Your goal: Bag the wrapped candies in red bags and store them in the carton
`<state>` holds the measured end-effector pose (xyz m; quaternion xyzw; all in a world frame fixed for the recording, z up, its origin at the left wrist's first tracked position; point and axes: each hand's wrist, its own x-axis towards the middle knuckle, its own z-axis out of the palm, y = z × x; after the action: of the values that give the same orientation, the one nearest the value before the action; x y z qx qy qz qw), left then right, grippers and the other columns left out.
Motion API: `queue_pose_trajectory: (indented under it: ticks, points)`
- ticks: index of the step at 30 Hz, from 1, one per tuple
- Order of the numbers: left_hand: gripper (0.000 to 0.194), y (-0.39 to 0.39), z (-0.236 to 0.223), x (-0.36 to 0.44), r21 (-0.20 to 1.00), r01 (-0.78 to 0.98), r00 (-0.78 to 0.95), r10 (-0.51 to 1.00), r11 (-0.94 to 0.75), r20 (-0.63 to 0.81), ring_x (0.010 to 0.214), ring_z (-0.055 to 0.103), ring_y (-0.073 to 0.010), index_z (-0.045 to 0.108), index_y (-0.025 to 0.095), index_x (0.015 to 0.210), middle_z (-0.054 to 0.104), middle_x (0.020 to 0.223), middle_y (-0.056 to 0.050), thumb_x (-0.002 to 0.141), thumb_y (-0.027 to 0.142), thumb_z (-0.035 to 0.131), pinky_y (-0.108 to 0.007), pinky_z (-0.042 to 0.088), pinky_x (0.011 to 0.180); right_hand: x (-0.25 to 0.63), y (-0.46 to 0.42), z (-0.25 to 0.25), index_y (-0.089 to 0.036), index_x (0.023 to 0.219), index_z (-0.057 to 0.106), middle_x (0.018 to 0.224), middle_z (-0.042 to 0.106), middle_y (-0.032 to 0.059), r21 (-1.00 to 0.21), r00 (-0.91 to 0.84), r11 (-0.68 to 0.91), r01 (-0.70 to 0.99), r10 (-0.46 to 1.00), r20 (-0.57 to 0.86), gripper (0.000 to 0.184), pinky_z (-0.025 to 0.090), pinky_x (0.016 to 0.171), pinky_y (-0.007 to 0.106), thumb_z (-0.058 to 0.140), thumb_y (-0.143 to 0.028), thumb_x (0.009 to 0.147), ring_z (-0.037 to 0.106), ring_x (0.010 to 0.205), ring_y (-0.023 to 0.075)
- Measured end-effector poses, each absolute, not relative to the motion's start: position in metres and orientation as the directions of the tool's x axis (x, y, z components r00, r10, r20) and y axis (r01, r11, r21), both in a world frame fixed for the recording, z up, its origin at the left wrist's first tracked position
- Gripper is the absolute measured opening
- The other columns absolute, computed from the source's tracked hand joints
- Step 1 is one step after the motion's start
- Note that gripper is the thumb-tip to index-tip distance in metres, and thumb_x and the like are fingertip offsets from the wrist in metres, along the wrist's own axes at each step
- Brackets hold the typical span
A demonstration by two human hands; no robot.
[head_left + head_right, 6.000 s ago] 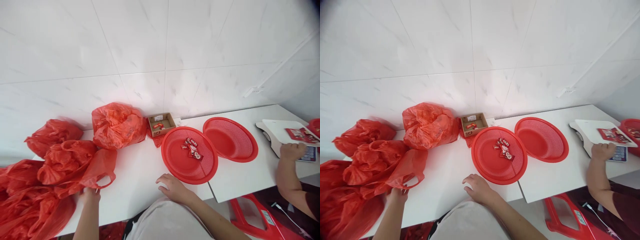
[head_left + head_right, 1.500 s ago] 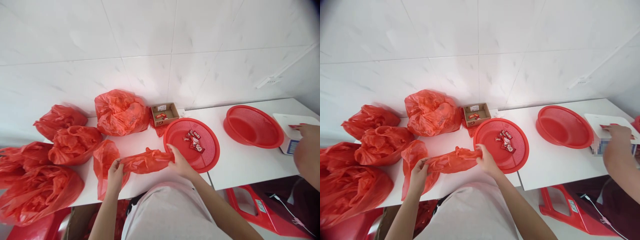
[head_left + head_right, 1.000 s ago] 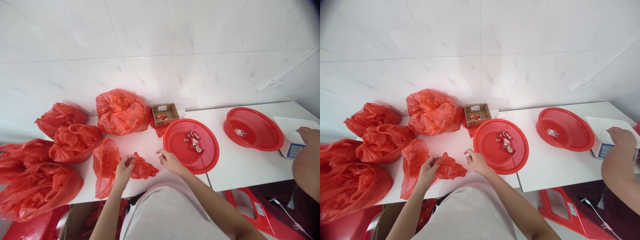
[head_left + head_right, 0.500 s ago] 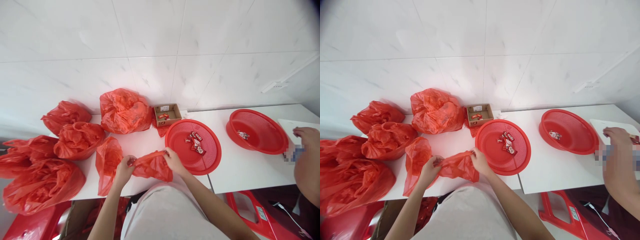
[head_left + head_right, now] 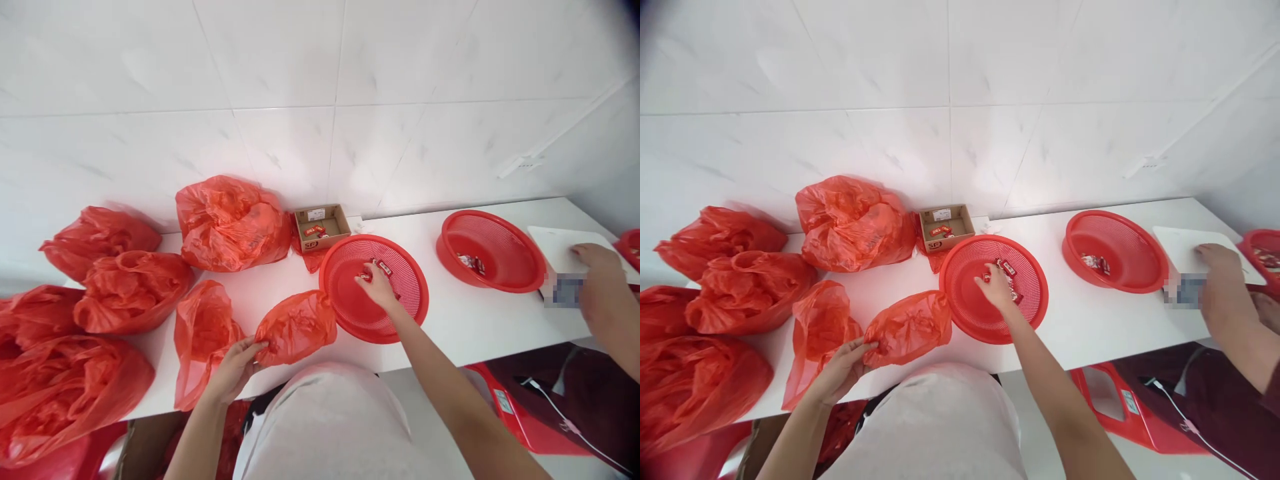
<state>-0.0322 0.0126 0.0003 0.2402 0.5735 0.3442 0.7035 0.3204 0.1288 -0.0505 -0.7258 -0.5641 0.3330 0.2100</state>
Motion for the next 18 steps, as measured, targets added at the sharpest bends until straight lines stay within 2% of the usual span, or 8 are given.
queue_pose_trajectory:
  ticks: [1, 3, 5, 8, 13, 18]
  points:
    - [0.018, 0.011, 0.0, -0.032, 0.693, -0.279, 0.122, 0.74, 0.665, -0.661, 0.075, 0.068, -0.0185, 0.073, 0.015, 0.077, 0.073, 0.085, -0.008, 0.071, 0.031, 0.077, -0.035, 0.056, 0.078, 0.335, 0.133, -0.057, -0.02, 0.14, 0.044, 0.144, 0.041, 0.0188, -0.631, 0.186, -0.319, 0.707, 0.945, -0.269, 0.061, 0.036, 0.102, 0.046, 0.061, -0.037, 0.084, 0.042, 0.131, 0.0325]
    - [0.012, 0.009, -0.001, -0.032, 0.627, -0.383, 0.148, 0.715, 0.678, -0.683, 0.073, 0.068, -0.018, 0.073, 0.015, 0.073, 0.073, 0.081, -0.007, 0.071, 0.026, 0.077, -0.035, 0.058, 0.077, 0.359, 0.134, -0.072, -0.02, 0.142, 0.045, 0.144, 0.039, 0.022, -0.528, 0.241, -0.388, 0.755, 0.914, -0.327, 0.072, 0.036, 0.099, 0.05, 0.07, -0.026, 0.075, 0.044, 0.127, 0.0393]
    - [0.01, 0.008, -0.004, -0.033, 0.614, -0.416, 0.154, 0.717, 0.671, -0.679, 0.072, 0.069, -0.0181, 0.073, 0.015, 0.073, 0.073, 0.079, -0.007, 0.072, 0.024, 0.077, -0.034, 0.058, 0.076, 0.373, 0.128, -0.086, -0.023, 0.145, 0.042, 0.138, 0.045, 0.0216, -0.456, 0.251, -0.416, 0.787, 0.891, -0.379, 0.078, 0.04, 0.093, 0.048, 0.07, -0.019, 0.073, 0.053, 0.116, 0.0384]
    - [0.012, 0.009, -0.006, -0.034, 0.618, -0.411, 0.148, 0.718, 0.67, -0.68, 0.077, 0.07, -0.0189, 0.074, 0.017, 0.078, 0.074, 0.083, -0.007, 0.07, 0.024, 0.079, -0.034, 0.058, 0.076, 0.379, 0.122, -0.1, -0.026, 0.149, 0.036, 0.133, 0.051, 0.0196, -0.41, 0.236, -0.408, 0.816, 0.882, -0.408, 0.073, 0.042, 0.086, 0.042, 0.062, -0.019, 0.081, 0.06, 0.105, 0.0335]
    - [0.029, 0.008, -0.011, -0.031, 0.671, -0.272, 0.074, 0.71, 0.69, -0.7, 0.088, 0.07, -0.0219, 0.073, 0.016, 0.094, 0.073, 0.103, -0.012, 0.069, 0.03, 0.08, -0.033, 0.057, 0.078, 0.381, 0.127, -0.1, -0.022, 0.143, 0.043, 0.116, 0.065, 0.0138, -0.447, 0.222, -0.405, 0.798, 0.886, -0.407, 0.059, 0.044, 0.08, 0.037, 0.055, -0.027, 0.086, 0.062, 0.096, 0.0296]
    - [0.041, 0.004, -0.02, -0.023, 0.721, -0.233, -0.09, 0.724, 0.653, -0.684, 0.09, 0.07, -0.0223, 0.068, 0.017, 0.099, 0.073, 0.102, -0.011, 0.066, 0.036, 0.083, -0.036, 0.055, 0.081, 0.377, 0.13, -0.085, -0.021, 0.127, 0.058, 0.107, 0.068, 0.0127, -0.55, 0.244, -0.438, 0.711, 0.888, -0.39, 0.045, 0.045, 0.077, 0.038, 0.051, -0.035, 0.085, 0.063, 0.093, 0.0301]
